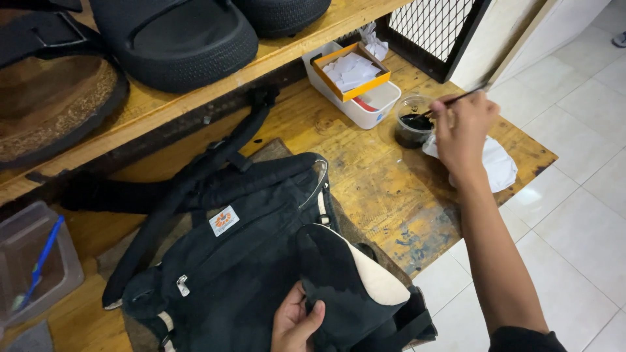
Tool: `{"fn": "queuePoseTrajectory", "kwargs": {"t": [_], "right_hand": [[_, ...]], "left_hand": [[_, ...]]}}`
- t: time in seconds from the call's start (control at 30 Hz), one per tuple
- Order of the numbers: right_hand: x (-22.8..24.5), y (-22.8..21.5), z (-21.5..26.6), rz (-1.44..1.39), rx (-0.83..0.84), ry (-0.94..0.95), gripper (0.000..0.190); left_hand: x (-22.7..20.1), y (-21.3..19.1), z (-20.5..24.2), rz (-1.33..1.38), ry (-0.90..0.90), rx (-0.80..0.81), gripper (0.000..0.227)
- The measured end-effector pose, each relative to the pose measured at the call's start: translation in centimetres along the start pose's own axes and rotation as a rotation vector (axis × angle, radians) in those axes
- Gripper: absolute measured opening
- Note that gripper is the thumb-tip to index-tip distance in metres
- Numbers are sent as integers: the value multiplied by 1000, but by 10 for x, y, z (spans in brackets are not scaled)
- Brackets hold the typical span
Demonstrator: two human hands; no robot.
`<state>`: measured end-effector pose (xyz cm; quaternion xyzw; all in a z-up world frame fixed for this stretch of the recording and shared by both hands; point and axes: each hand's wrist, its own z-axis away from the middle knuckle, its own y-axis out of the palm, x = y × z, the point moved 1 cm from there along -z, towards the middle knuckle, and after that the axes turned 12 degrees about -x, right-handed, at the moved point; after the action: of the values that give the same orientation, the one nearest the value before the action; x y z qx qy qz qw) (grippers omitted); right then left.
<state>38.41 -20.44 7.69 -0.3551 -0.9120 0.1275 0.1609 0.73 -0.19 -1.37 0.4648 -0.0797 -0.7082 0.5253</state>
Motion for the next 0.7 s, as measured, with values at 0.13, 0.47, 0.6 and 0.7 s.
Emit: {"fn": "queuePoseTrajectory", "kwargs": {"t": [0.13, 0.47, 0.6, 0.7], "right_hand": [[46, -46, -8, -236, -380, 30, 21], [176, -181, 138, -580, -133, 18, 35], [198, -197, 172, -606, -2, 260, 5], [214, -196, 165, -496, 48, 265, 6]], "left_hand": [[3, 0, 2, 74, -13, -29, 44], [-23, 34, 27, 112, -130, -109, 58], [-19, 28, 25, 57, -73, -50, 45], [-13, 22, 21, 57, 3, 33, 43]]}}
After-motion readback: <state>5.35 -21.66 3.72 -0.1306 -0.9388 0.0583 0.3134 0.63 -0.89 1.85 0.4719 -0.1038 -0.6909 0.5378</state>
